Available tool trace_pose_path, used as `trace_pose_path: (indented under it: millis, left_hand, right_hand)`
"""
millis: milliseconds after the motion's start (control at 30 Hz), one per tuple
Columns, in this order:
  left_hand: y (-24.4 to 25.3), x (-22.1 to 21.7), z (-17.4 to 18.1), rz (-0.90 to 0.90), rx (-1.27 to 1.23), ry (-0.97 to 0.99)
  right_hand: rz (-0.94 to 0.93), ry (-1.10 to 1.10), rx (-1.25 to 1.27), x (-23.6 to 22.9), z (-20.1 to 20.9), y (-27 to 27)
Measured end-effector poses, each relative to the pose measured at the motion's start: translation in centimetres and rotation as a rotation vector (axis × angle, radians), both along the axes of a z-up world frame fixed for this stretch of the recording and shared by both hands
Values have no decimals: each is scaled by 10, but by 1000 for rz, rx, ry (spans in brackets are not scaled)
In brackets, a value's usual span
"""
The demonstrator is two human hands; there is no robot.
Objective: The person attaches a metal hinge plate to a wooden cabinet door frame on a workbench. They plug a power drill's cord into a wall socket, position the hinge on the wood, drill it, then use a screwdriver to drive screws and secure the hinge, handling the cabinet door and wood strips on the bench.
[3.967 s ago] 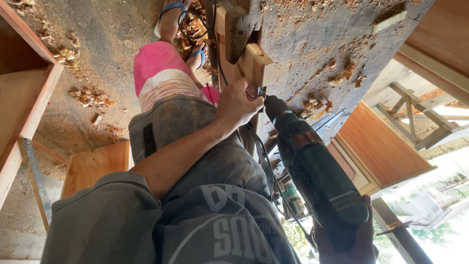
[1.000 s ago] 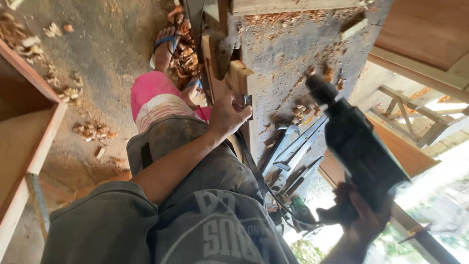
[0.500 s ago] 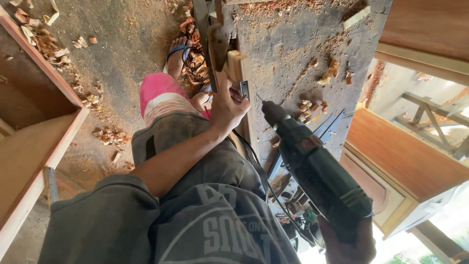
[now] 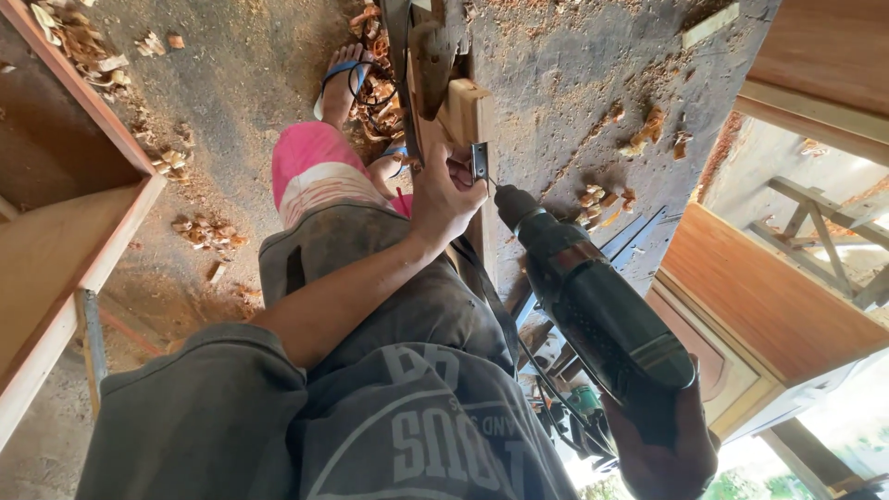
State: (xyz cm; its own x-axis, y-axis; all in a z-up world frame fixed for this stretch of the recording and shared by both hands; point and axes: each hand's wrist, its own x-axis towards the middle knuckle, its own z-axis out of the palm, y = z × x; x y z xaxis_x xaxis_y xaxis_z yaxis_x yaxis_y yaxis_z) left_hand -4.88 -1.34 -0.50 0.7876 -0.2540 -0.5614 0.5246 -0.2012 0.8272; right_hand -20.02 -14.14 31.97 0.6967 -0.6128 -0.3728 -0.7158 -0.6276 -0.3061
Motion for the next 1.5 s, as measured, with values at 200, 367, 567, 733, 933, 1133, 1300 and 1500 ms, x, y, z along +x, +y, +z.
trace_pose_path:
  millis: [200,367,567,733,933,1133,1300,1500]
  left_hand:
    - [0,3,3,-7,23,138]
    - [2,7,8,-47,25,168]
    - [1,10,8,-54,41,145]
    - [1,9,8,-52,41,132]
    - [1,9,8,-28,19,123]
    - [2,13,11,-74,29,142]
    - [3,14,9,-110,24,186]
    - [3,15,11,-88,13,169]
  right_hand:
    - [34,39,4,13,2,2]
    - [31,57,22,22,2,3]
    - [16,127,-39,20,1,2]
    - [20,157,-89,23,3,2]
    - [16,185,-105,30,4,5]
    - [5,205,-98,37,6,8]
    - [9,222,-101,37,9,10]
    - [32,238,-144,40,10,14]
